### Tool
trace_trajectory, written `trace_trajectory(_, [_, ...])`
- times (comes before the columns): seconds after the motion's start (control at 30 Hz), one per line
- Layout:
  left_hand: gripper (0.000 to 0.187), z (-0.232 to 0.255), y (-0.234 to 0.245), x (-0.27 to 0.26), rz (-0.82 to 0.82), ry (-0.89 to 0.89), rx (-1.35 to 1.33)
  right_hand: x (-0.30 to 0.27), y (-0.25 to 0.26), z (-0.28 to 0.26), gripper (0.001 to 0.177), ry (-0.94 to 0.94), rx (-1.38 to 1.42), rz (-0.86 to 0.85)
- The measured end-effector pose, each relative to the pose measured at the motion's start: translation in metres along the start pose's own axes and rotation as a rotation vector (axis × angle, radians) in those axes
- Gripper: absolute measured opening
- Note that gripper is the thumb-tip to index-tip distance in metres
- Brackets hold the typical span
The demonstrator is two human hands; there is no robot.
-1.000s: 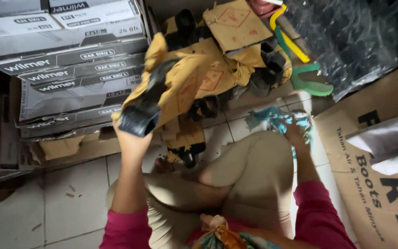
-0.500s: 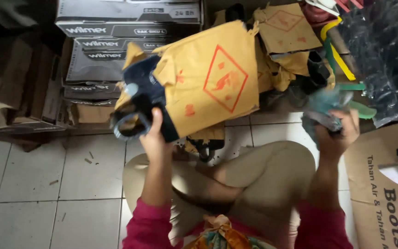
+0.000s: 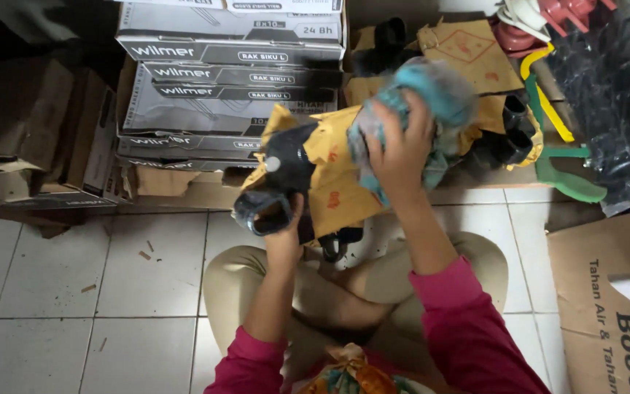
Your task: Cleaning hardware components such as boot soles and metal plates with a cloth and organizing them into paper bags while sitting on the floor.
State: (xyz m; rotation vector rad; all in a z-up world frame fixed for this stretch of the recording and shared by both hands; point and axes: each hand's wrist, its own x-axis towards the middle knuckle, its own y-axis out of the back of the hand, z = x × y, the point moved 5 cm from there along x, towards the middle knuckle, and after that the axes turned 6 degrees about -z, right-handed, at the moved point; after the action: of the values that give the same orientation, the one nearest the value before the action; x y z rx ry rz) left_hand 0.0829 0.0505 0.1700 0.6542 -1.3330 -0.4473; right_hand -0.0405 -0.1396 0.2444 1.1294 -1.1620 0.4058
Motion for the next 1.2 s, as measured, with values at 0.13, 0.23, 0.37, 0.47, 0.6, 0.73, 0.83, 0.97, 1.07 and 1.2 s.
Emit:
trace_trajectory(0.13, [0.055, -0.003, -0.001, 0.001, -0.059, 0.265, -0.287, -0.010, 0.017, -0.047, 0.034, 0.048, 0.073, 0.072])
trace_trajectory(0.23, [0.061, -0.001, -0.001, 0.001, -0.121, 0.494, -0.524, -0.024, 0.032, -0.032, 0.036, 0.024, 0.078, 0.090])
trace_trajectory(0.37, [0.074, 0.008, -0.005, -0.005, -0.216, 0.862, -0.867, -0.054, 0.054, 0.061, 0.031, -0.087, -0.259, 0.041])
trace_trajectory(0.47, [0.084, 0.013, -0.004, -0.008, -0.265, 1.095, -1.094, -0.122, 0.090, 0.142, 0.027, -0.255, -0.657, 0.048])
trace_trajectory(0.6, [0.072, 0.010, 0.002, -0.005, -0.118, 1.133, -1.206, -0.140, 0.185, 0.158, 0.020, -0.230, -0.817, 0.019])
trace_trajectory(0.73, [0.070, 0.028, -0.021, -0.014, 0.042, 1.251, -1.606, -0.266, 0.159, 0.251, 0.040, -0.772, -0.543, -0.166])
trace_trajectory(0.83, [0.086, 0.051, -0.013, -0.007, -0.131, 1.361, -1.502, -0.277, 0.095, 0.209, 0.037, -1.065, 0.024, -0.159])
trace_trajectory(0.97, [0.075, 0.008, -0.013, -0.046, -0.192, 1.016, -1.107, -0.195, 0.064, 0.043, 0.043, -1.063, 1.262, -0.190])
trace_trajectory(1.07, [0.073, -0.002, 0.002, -0.079, -0.208, 1.209, -1.168, -0.199, 0.065, -0.003, 0.039, -1.255, 1.519, -0.208])
trace_trajectory(1.2, [0.086, 0.004, 0.056, -0.069, -0.398, 1.215, -1.550, -0.226, 0.068, -0.024, 0.034, -1.452, 1.523, -0.318])
